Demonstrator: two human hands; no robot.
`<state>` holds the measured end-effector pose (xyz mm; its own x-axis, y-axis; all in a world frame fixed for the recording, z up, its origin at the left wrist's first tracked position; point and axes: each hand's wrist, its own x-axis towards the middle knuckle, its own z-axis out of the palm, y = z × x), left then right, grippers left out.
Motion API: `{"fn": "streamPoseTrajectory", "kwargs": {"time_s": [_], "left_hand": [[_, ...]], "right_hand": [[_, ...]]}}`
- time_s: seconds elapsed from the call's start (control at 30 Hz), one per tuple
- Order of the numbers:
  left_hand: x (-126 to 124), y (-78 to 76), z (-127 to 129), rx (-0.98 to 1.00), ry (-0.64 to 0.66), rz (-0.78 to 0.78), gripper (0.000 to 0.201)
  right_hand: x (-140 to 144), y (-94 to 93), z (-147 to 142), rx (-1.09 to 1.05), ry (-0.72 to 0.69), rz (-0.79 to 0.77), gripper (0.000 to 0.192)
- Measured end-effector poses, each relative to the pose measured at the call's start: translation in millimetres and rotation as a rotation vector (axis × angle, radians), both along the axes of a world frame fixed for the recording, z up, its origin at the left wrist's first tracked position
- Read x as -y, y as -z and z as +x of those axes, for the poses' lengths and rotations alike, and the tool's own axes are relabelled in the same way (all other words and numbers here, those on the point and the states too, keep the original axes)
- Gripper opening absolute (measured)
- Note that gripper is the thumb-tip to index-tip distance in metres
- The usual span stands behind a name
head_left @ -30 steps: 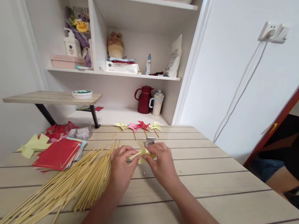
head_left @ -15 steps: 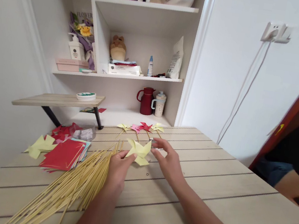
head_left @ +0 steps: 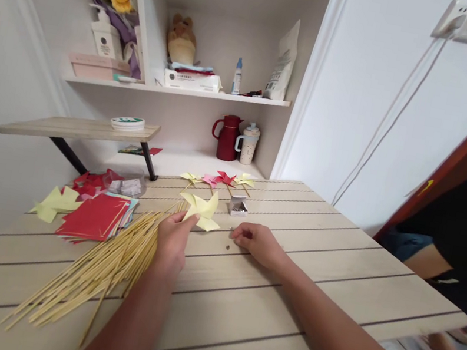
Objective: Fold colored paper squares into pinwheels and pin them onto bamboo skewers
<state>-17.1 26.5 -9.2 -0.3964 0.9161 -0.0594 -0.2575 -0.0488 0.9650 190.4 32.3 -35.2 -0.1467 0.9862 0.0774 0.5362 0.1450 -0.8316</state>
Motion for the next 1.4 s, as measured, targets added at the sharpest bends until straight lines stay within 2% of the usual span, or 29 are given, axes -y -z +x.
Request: {"fn": "streamPoseTrajectory", "kwargs": {"time_s": [0.17,0.37,0.83,1.03,1.17,1.4], "left_hand": [[1,-1.3,1,0.006,0.002,0.021,0.027],[1,0.5,2,-0.015,0.001,0.037,0.028],[1,3.4,3,0.008,0.016,0.064,0.028],[1,4.6,3,-0.013,0.032,0.082,0.025],[2,4.7,3,0.02,0.065,0.106,0.027],[8,3.2,11,0.005,0.154,0.171,0.035]], "right_hand": [[7,-0.9,1,-0.082,-0.099,-0.019,0.014],[8,0.2,-3,-0.15,-0.13,-0.045,0.016],[7,4.2,-10,-0.021,-0.121,0.034,0.004],[7,3.8,-13,0.04,-0.094,0.051,0.006],[13,-6.6,-17,0.001,-0.102,0.128,0.011],[29,-33.4,-26,-0.354,-0.036,0.3,0.011]]}}
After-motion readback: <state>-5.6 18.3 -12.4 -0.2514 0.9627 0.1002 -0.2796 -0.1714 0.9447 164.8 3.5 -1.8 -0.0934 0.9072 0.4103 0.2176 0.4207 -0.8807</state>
